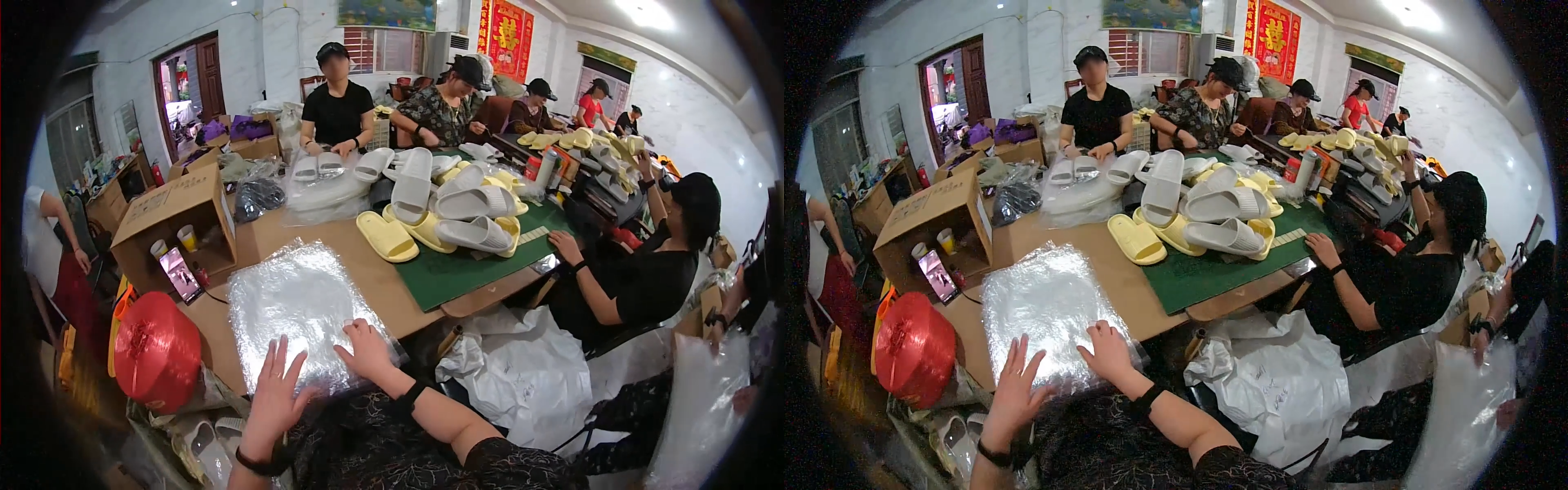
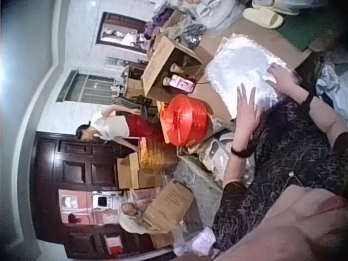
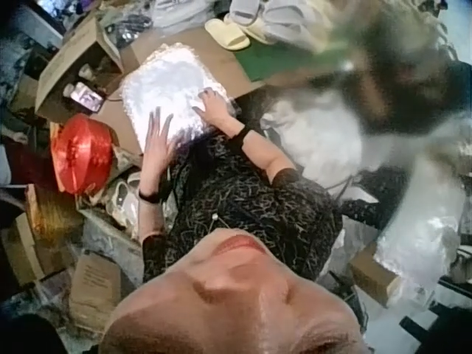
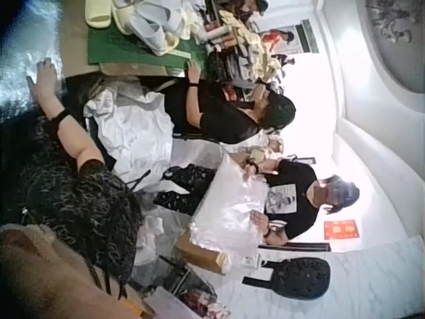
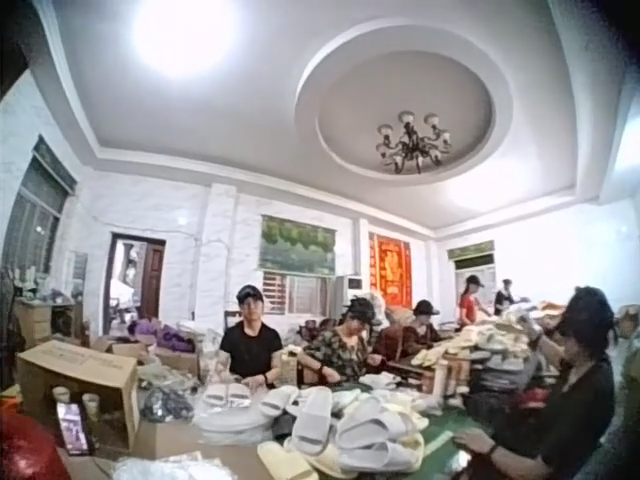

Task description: Packing molded sandals and shoes with bubble wrap protective sheets at a manufacturing or warehouse station.

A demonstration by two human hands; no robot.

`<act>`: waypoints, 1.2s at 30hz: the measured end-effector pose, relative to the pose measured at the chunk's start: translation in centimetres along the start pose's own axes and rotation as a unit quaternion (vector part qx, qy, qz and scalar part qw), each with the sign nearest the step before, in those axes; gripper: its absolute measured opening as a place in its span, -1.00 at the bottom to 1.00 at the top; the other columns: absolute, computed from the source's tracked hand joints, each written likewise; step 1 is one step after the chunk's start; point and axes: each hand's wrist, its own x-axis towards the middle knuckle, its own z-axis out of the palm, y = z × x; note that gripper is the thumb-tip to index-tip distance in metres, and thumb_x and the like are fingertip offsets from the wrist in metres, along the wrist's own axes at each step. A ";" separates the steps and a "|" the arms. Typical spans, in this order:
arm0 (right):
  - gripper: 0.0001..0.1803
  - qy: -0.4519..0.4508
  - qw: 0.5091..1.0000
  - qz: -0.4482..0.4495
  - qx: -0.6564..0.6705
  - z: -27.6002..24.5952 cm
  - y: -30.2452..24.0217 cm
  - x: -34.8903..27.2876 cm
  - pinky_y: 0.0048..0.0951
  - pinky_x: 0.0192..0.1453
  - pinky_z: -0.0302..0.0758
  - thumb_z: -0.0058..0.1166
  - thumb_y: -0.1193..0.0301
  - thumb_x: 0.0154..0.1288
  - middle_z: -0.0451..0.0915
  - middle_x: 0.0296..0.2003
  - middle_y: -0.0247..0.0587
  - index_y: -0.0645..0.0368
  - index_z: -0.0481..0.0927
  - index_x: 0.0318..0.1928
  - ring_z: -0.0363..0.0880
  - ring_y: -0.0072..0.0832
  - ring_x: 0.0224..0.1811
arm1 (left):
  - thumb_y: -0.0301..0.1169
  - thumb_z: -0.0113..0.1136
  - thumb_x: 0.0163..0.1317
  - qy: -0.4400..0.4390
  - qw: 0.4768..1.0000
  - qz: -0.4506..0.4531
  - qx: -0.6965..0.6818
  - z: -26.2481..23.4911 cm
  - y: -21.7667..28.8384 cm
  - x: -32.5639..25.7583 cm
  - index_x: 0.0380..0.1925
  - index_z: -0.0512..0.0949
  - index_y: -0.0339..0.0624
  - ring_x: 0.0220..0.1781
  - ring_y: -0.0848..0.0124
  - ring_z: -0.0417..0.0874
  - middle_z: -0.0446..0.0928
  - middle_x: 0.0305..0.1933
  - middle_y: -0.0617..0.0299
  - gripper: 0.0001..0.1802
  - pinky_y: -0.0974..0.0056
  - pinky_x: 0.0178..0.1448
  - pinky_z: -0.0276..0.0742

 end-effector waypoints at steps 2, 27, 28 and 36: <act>-0.48 -0.004 1.000 0.001 -0.002 -0.1 0.4 -0.1 -0.12 0.09 0.51 0.25 0.10 0.23 0.43 0.06 -0.02 0.17 0.50 0.07 0.49 -0.05 0.05 | -0.20 0.25 0.26 0.012 1.000 0.015 0.018 3.3 -3.4 3.1 0.31 0.39 -0.15 0.55 -0.15 0.08 0.09 0.55 -0.10 -0.37 -0.16 0.54 0.06; -0.63 -0.079 0.945 -0.073 0.310 -15.1 -6.0 1.8 -0.34 -0.04 0.50 0.29 0.35 0.23 0.54 -0.10 -0.13 0.20 0.54 0.01 0.53 -0.35 -0.18 | -0.19 0.25 0.18 -0.063 0.985 -0.052 -0.149 7.4 -12.8 3.5 0.33 0.40 -0.15 0.61 -0.09 -0.01 0.17 0.53 -0.10 -0.31 -0.11 0.60 -0.12; -0.63 -0.078 0.949 -0.097 0.289 -17.6 -6.7 0.0 -0.34 -0.03 0.51 0.30 0.35 0.22 0.54 -0.10 -0.14 0.20 0.55 0.00 0.55 -0.34 -0.15 | -0.21 0.26 0.18 -0.056 0.987 -0.039 -0.147 6.2 -11.8 3.9 0.32 0.39 -0.17 0.60 -0.09 0.00 0.18 0.52 -0.13 -0.31 -0.07 0.60 -0.06; -0.72 -0.304 0.895 -0.104 0.308 -24.7 -4.7 -4.2 -0.43 -0.05 0.53 0.20 0.28 0.36 0.64 -0.18 -0.25 0.16 0.60 -0.03 0.62 -0.43 -0.15 | 0.01 -0.20 0.53 -0.104 0.823 0.033 -0.558 0.8 1.3 9.6 0.46 0.19 -0.19 0.55 0.12 0.18 0.21 0.52 -0.03 -0.33 0.06 0.54 0.12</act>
